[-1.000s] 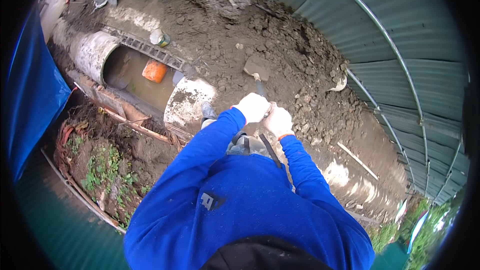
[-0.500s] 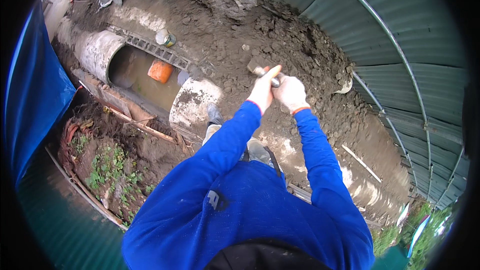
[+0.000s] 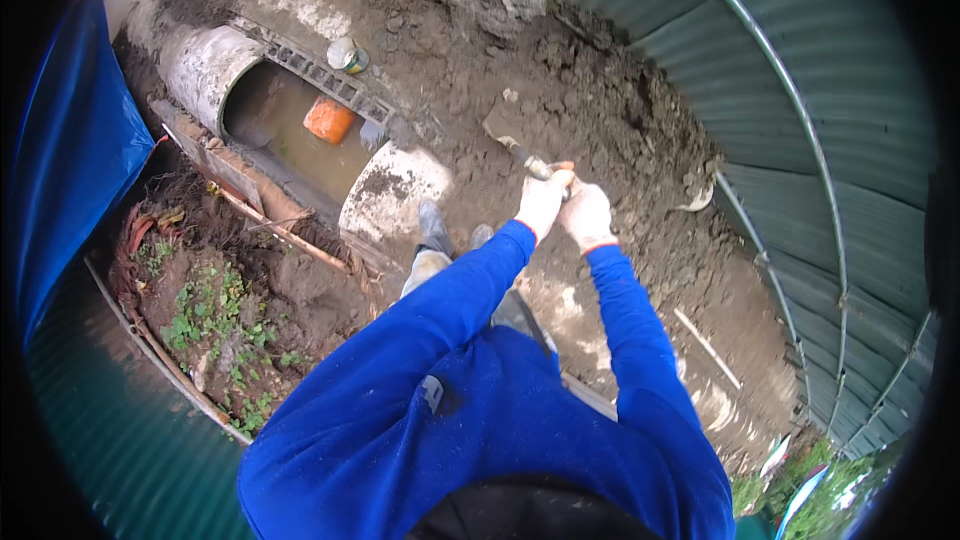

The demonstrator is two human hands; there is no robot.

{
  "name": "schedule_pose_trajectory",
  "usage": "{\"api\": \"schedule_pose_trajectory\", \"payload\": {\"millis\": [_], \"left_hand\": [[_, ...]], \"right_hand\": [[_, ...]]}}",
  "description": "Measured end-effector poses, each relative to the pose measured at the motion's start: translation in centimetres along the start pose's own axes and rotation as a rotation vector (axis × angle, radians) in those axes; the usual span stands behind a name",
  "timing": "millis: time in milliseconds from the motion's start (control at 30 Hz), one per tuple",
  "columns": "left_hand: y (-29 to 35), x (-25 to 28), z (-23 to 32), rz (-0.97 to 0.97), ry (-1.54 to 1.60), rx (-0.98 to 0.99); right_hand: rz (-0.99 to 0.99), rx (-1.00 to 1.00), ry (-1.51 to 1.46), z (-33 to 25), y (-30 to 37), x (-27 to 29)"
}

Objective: The person uses a shovel to dig and move soil from a pile into a narrow trench beside a concrete drainage channel. The person repeatedly scoops soil and deposits it into the trench, then briefly uses a bucket to scoop water from the channel.

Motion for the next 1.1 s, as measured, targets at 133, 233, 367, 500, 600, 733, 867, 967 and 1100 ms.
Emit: {"api": "schedule_pose_trajectory", "payload": {"millis": [133, 233, 367, 500, 600, 733, 867, 967, 1100], "left_hand": [[-4.4, -0.8, -1.1, -0.027, -0.06, 0.01], [-5.4, -0.8, -1.1, -0.049, 0.024, 0.058], [-5.2, 0.3, -0.4, -0.023, -0.093, -0.018], [-6.5, 1.2, 1.0, 0.016, -0.042, 0.02], [-7.9, 1.6, 3.2, 0.073, -0.009, -0.155], [-9.7, 1.6, 5.4, 0.04, 0.118, -0.092], [-12.3, 1.6, 8.3, 0.065, 0.11, -0.15], [-14.4, 1.8, 11.1, 0.094, 0.249, -0.063], [-15.0, 4.0, 14.2, 0.17, 0.297, 0.013]], "right_hand": [[-0.012, -0.061, -0.098, 1.3, -3.0, -2.0], [-0.022, -0.033, 0.01, 0.9, -3.8, -1.8], [-0.062, -0.049, 0.081, -1.0, -3.6, -1.5], [-0.046, 0.012, 0.117, -3.6, -5.0, -2.0], [-0.056, 0.043, 0.122, -5.3, -6.8, -2.4], [-0.079, 0.012, 0.112, -7.1, -9.2, -2.0], [-0.131, -0.01, 0.092, -9.4, -12.1, -1.2], [-0.143, 0.015, 0.1, -12.3, -14.8, -0.7], [-0.122, 0.081, 0.017, -15.8, -16.0, -0.6]]}}
Point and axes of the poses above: each hand's wrist, its own y-axis away from the middle knuckle, its own x-axis out of the back of the hand, z = x × y, the point moved 3 cm from there along -y, towards the middle knuckle, and after that the axes turned 12 degrees about z, right-handed, at the moved point
